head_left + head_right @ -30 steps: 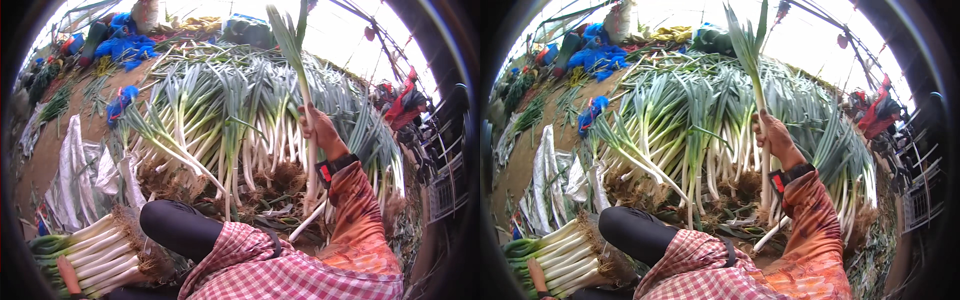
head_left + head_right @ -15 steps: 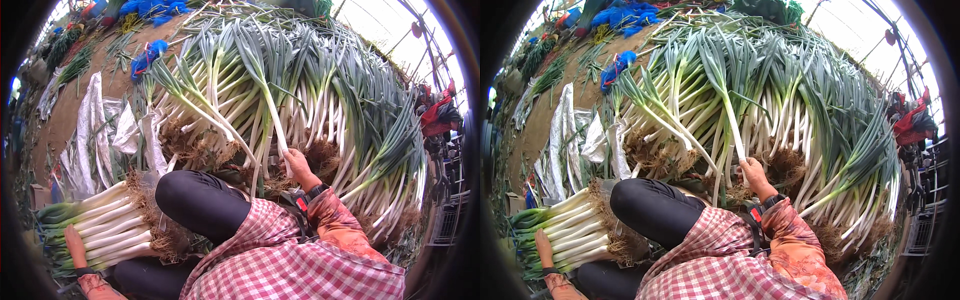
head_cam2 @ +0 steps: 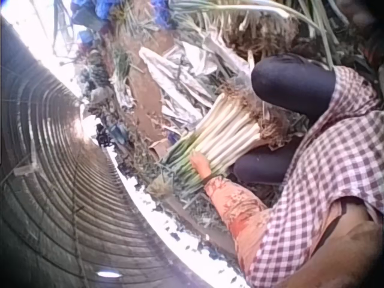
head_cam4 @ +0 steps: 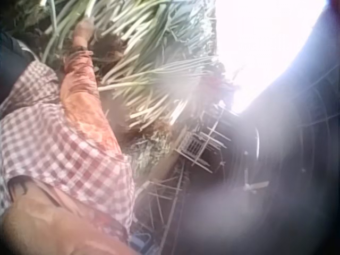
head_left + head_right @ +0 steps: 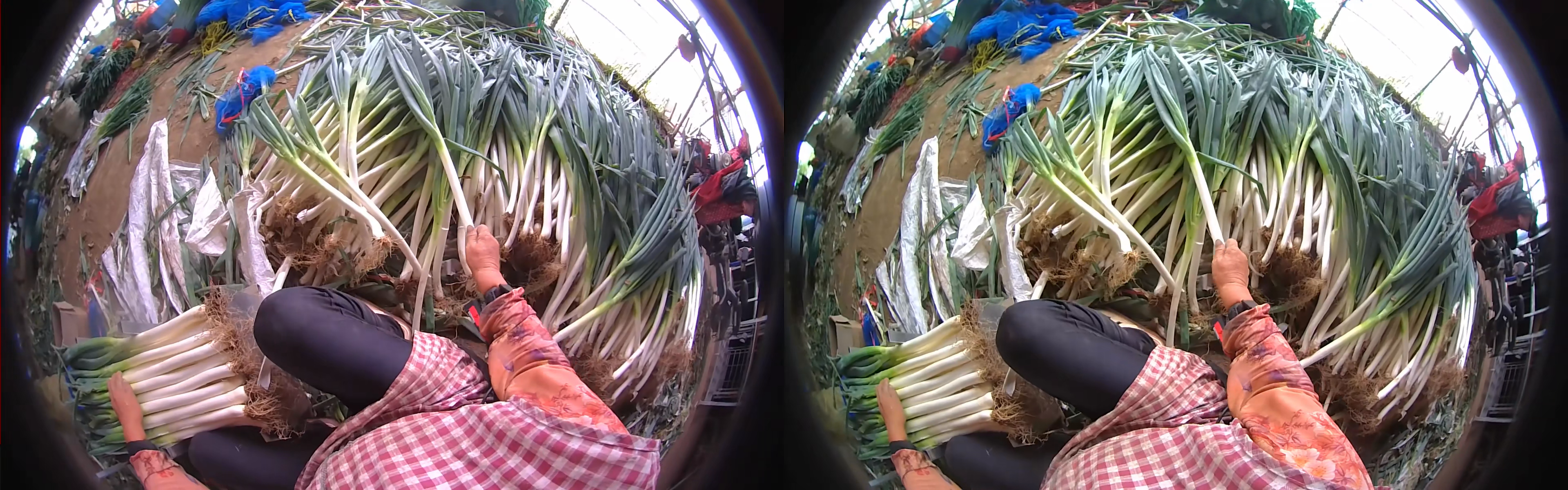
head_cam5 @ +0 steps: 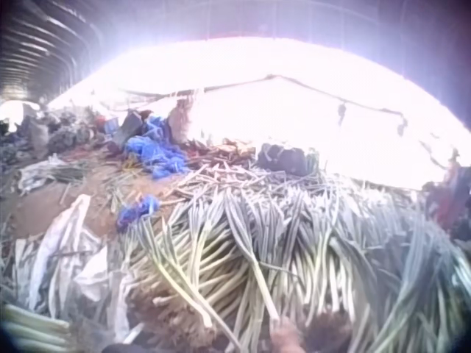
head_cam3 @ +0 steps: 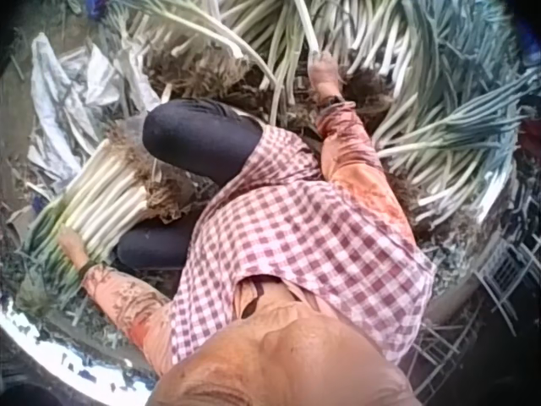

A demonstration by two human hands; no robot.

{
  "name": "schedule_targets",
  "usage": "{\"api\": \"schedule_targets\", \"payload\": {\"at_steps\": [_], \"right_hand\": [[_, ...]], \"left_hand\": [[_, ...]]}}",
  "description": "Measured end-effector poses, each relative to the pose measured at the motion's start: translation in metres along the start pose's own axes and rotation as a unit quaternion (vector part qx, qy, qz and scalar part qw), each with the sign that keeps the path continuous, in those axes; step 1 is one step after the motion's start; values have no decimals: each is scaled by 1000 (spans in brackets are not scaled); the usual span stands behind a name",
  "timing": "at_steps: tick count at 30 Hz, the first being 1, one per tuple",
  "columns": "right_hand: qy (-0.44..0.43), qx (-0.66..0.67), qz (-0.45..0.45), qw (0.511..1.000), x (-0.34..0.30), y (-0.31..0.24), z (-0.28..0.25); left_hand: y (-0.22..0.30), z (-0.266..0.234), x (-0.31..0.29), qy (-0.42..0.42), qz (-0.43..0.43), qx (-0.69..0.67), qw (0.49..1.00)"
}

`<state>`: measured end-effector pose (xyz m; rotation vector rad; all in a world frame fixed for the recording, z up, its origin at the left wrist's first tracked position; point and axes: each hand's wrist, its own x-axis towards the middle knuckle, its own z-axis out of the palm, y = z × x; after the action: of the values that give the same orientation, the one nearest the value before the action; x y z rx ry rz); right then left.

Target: The recorder is sorting and bundling large green onions (leeks) in an agricultural setting.

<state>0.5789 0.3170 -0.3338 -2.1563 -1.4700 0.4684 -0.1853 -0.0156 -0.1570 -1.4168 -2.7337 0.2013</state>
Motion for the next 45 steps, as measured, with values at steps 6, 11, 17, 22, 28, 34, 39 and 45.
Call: {"api": "schedule_targets", "payload": {"at_steps": [6, 11, 17, 22, 28, 34, 39, 45], "right_hand": [[47, -8, -23, 999, 4, 5, 7], [5, 118, 66, 991, 8, 9, 16], [146, 590, 449, 654, 23, 72, 51], [-66, 672, 384, 629, -12, 108, 13], [-364, -340, 238, 834, -95, 182, -35], [-53, -2, 3, 999, -2, 107, 16], [-169, -27, 9, 985, 54, 39, 95], [-155, 334, 14, 930, 73, 64, 105]], "left_hand": [[-10, 2, -1, 5, 5, 24, 1000], [-12, -12, -17, -1, -22, 13, 1000], [-1, -14, -15, -13, -34, 7, 999], [-16, -5, -12, -8, -23, 14, 1000], [-11, 2, -5, 10, -5, 35, 999], [-7, 1, -6, -2, 1, 59, 998], [-28, -17, -42, -98, 71, 265, 957], [49, -42, -16, 58, 23, 153, 986]]}}
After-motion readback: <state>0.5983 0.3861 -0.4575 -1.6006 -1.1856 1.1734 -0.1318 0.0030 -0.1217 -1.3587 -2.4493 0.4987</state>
